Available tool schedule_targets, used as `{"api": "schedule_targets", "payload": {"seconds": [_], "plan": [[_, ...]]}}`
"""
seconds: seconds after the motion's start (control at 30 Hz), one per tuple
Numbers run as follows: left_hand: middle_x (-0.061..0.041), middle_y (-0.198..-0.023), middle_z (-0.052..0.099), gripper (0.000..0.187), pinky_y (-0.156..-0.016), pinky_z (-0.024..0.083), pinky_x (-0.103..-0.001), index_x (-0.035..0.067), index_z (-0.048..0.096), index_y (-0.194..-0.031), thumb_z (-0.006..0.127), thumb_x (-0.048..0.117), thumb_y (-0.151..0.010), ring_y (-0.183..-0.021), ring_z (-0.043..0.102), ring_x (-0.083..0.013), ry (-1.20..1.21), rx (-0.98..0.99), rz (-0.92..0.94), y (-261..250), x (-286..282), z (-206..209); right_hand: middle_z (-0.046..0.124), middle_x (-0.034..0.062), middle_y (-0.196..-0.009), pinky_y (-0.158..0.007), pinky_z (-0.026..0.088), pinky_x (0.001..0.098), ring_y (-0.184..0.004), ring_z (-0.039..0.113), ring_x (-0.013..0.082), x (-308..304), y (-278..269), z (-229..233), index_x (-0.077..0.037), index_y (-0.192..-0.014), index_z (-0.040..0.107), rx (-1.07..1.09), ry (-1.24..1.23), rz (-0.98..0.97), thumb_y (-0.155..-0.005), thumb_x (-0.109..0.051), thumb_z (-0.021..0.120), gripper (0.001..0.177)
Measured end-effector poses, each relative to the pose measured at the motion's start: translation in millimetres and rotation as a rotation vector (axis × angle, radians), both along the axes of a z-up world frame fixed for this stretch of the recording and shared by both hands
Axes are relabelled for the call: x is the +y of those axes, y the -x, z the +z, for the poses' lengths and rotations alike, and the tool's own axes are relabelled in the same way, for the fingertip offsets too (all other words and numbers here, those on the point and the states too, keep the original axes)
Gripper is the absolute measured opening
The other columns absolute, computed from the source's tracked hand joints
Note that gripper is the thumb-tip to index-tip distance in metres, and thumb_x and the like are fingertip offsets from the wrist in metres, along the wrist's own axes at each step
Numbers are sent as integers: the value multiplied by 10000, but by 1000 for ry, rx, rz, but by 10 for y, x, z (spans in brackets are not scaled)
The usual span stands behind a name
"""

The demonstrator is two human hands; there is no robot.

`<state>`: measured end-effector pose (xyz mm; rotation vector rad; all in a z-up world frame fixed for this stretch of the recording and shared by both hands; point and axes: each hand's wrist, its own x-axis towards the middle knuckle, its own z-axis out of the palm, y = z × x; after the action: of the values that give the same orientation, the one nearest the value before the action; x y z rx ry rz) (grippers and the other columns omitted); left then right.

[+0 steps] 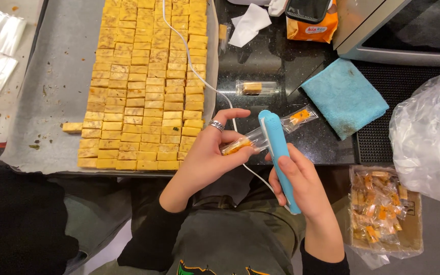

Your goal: Packaging individual food squares into plastic bags and sealing them with a handheld heat sealer

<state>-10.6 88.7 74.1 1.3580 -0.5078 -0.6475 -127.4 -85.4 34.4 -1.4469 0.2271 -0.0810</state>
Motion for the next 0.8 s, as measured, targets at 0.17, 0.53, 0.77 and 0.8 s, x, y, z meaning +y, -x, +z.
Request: {"api": "schedule_targets", "payload": {"seconds": [0.17,0.53,0.77,0.8], "plan": [[-79,-778,679,587,-652,508,-204,85,480,-1319,683,28,-772,-664,553,-86,-20,13,-3,-5,-1,3,487,131,-420,-239,420,261,-227,500,192,-11,-2,-42,31,-992,582,15,-17,1,-973,-270,471,322],[-86,-772,695,607,-642,508,-184,88,494,-1318,686,12,-747,-666,582,-97,-17,38,23,-22,-4,-56,485,120,-413,-247,427,255,-234,495,178,-13,-1,-38,8,-962,588,22,-22,0,-978,-226,479,259],[-97,-936,732,557,-712,552,-199,93,550,-1273,756,53,-757,-766,649,-99,16,6,97,-48,-5,-64,481,121,-414,-243,431,259,-238,492,171,-30,-8,-35,15,-969,569,10,-28,-44,-984,-238,473,271],[-103,-931,731,549,-712,553,-197,82,551,-1276,760,48,-769,-772,655,-99,33,18,108,-49,-1,-62,479,118,-415,-243,435,263,-239,490,170,-30,-10,-32,16,-973,568,8,-38,-47,-986,-240,473,273]]}}
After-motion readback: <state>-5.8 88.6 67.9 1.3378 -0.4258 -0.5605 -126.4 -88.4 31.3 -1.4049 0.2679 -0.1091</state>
